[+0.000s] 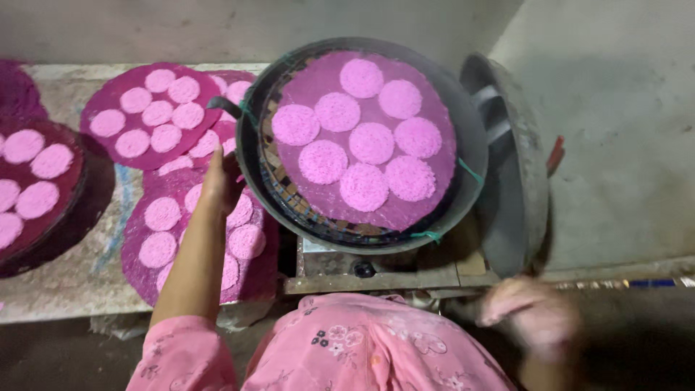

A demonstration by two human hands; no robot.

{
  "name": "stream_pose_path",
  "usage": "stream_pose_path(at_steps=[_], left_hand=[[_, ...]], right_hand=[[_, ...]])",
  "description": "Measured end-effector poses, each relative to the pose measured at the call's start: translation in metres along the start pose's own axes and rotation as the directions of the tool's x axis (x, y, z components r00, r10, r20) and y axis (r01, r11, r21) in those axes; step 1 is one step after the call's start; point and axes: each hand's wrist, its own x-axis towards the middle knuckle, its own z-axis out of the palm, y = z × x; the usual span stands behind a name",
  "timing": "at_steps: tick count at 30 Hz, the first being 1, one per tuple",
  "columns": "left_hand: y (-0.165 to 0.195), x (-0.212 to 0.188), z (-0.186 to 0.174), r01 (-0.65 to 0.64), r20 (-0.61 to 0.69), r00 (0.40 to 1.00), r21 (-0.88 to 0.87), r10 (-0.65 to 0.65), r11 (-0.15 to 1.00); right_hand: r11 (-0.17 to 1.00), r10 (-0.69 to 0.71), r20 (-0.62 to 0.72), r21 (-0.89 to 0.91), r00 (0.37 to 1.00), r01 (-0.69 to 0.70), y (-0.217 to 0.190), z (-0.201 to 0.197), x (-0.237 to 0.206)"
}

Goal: The person fills a handheld extruder press with pink batter from a large bowl and squeezes round batter discs onto round trays, working around the tray. They then place a tray of formed cakes into a steamer pot on a stove and cover it with a metal lid.

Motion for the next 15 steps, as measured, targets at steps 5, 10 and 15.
stream_pose_path(at_steps=[5,10,15], left_hand=[[0.016,0.02,0.018,0.062,0.114,0.992,-0.135,-0.047,0.989],[0.056,0.036,0.034,0.02,0.19,0.982,-0.214,0.021,0.977],[0.129,0.041,0.048,-0.062,0.129,0.987,-0.246,0.096,0.967]], right_hand=[[0.93,0.325,-0.749,0.143,0.577,-0.338,0.101,0.031,0.005],[0.924,0.344,-0.778,0.381,0.525,-0.04,0.168,-0.007,0.018],[0.855,0.484,-0.805,0.35,0.343,-0.384,0.151,0.014,-0.012]])
